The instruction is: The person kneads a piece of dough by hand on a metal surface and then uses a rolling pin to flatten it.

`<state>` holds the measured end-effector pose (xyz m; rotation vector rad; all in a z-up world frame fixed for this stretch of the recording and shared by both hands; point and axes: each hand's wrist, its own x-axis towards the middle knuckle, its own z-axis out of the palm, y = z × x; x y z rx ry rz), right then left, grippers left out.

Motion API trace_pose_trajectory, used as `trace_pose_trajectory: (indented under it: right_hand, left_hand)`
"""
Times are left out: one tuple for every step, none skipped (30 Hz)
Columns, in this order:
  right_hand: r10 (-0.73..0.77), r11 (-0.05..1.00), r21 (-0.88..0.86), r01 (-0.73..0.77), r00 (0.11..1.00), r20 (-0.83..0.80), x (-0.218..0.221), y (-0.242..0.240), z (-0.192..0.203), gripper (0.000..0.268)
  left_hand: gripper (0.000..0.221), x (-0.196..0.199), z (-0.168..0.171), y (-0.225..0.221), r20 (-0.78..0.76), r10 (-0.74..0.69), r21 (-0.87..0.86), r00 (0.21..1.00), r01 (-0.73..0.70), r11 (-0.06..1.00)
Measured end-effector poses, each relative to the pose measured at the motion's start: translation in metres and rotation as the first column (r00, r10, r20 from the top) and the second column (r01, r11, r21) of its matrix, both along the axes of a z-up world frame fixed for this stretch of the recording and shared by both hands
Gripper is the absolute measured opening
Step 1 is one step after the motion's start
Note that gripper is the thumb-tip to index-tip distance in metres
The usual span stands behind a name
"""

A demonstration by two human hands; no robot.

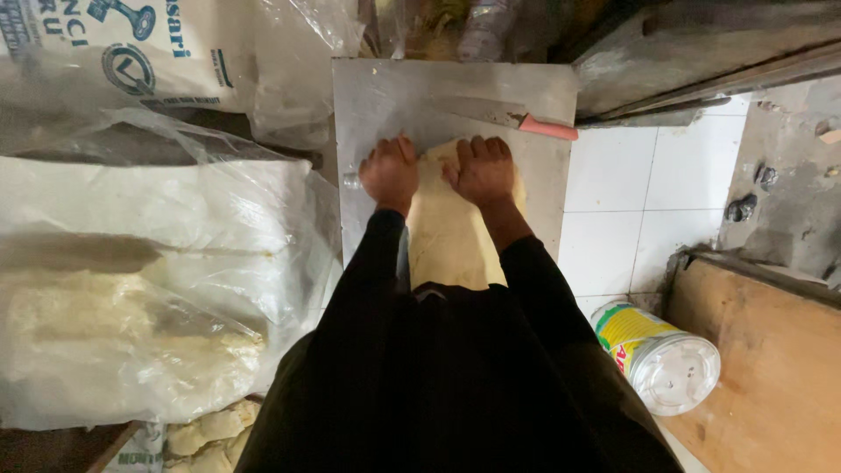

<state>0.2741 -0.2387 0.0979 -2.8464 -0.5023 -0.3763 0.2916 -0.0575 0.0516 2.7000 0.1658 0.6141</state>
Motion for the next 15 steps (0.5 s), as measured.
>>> trace_pose_trajectory:
  right_hand:
    - [-0.004, 1.0, -0.018, 0.004, 1.0, 0.0, 0.005, -0.001, -0.004, 0.04]
    - [-0.009, 0.999, -0.037, 0.009, 1.0, 0.0, 0.01, -0.001, -0.008, 0.04]
    - [-0.012, 0.998, -0.054, 0.013, 1.0, 0.009, 0.018, -0.001, -0.01, 0.041]
    - [-0.023, 0.999, -0.045, 0.025, 0.999, 0.044, 0.026, -0.001, -0.011, 0.041]
    - [-0.031, 0.999, -0.036, 0.034, 0.997, 0.068, 0.026, -0.001, -0.012, 0.04]
    - [-0.039, 0.999, -0.027, 0.042, 0.995, 0.093, 0.024, 0.0, -0.013, 0.04]
    - [-0.074, 0.996, -0.039, 0.079, 0.991, 0.112, 0.025, 0.001, -0.012, 0.041]
    - [-0.108, 0.992, -0.049, 0.116, 0.985, 0.131, 0.024, 0.002, -0.011, 0.043]
    - [-0.141, 0.987, -0.059, 0.151, 0.979, 0.148, 0.019, 0.005, -0.01, 0.044]
    - [-0.154, 0.985, -0.057, 0.165, 0.976, 0.154, 0.006, 0.008, -0.009, 0.047]
    - [-0.164, 0.983, -0.05, 0.175, 0.972, 0.17, -0.005, 0.013, -0.007, 0.05]
    - [-0.173, 0.982, -0.043, 0.184, 0.967, 0.185, -0.016, 0.014, -0.004, 0.054]
    - [-0.172, 0.985, -0.02, 0.174, 0.982, 0.079, -0.03, 0.015, -0.003, 0.055]
    - [-0.164, 0.986, 0.003, 0.165, 0.986, -0.029, -0.044, 0.013, -0.002, 0.056]
    - [-0.157, 0.986, 0.026, 0.162, 0.977, -0.144, -0.065, 0.013, -0.004, 0.057]
  left_hand:
    - [0.038, 0.006, -0.001, 0.0, -0.003, -0.008, -0.03, 1.0, 0.008, 1.0]
    - [0.037, 0.011, -0.003, 0.001, -0.006, -0.017, -0.06, 1.0, 0.017, 0.998]
    - [0.036, 0.021, -0.002, 0.001, 0.001, -0.024, -0.089, 1.0, 0.024, 0.996]
    - [0.036, 0.031, -0.002, 0.0, -0.02, 0.002, -0.082, 1.0, -0.004, 0.997]
    - [0.036, 0.034, -0.002, -0.001, -0.051, 0.032, -0.075, 0.998, -0.036, 0.997]
    - [0.036, 0.033, -0.003, -0.002, -0.082, 0.062, -0.068, 0.995, -0.068, 0.995]
    - [0.036, 0.034, -0.003, -0.002, -0.059, 0.073, -0.054, 0.996, -0.076, 0.996]
    - [0.035, 0.034, -0.003, -0.002, -0.036, 0.084, -0.04, 0.996, -0.085, 0.996]
    - [0.034, 0.028, -0.004, -0.001, -0.017, 0.096, -0.026, 0.995, -0.096, 0.995]
    - [0.034, 0.016, -0.004, 0.001, -0.033, 0.071, -0.018, 0.997, -0.072, 0.997]
    - [0.034, 0.006, -0.003, 0.005, -0.039, 0.051, -0.008, 0.998, -0.051, 0.999]
    - [0.034, -0.004, -0.002, 0.006, -0.046, 0.03, 0.001, 0.999, -0.03, 1.0]
    - [0.032, -0.02, -0.001, 0.009, -0.005, -0.008, 0.027, 1.0, 0.008, 1.0]
    - [0.031, -0.035, -0.001, 0.011, 0.034, -0.048, 0.056, 0.998, 0.046, 0.997]
    - [0.029, -0.057, -0.003, 0.015, 0.063, -0.093, 0.086, 0.994, 0.087, 0.992]
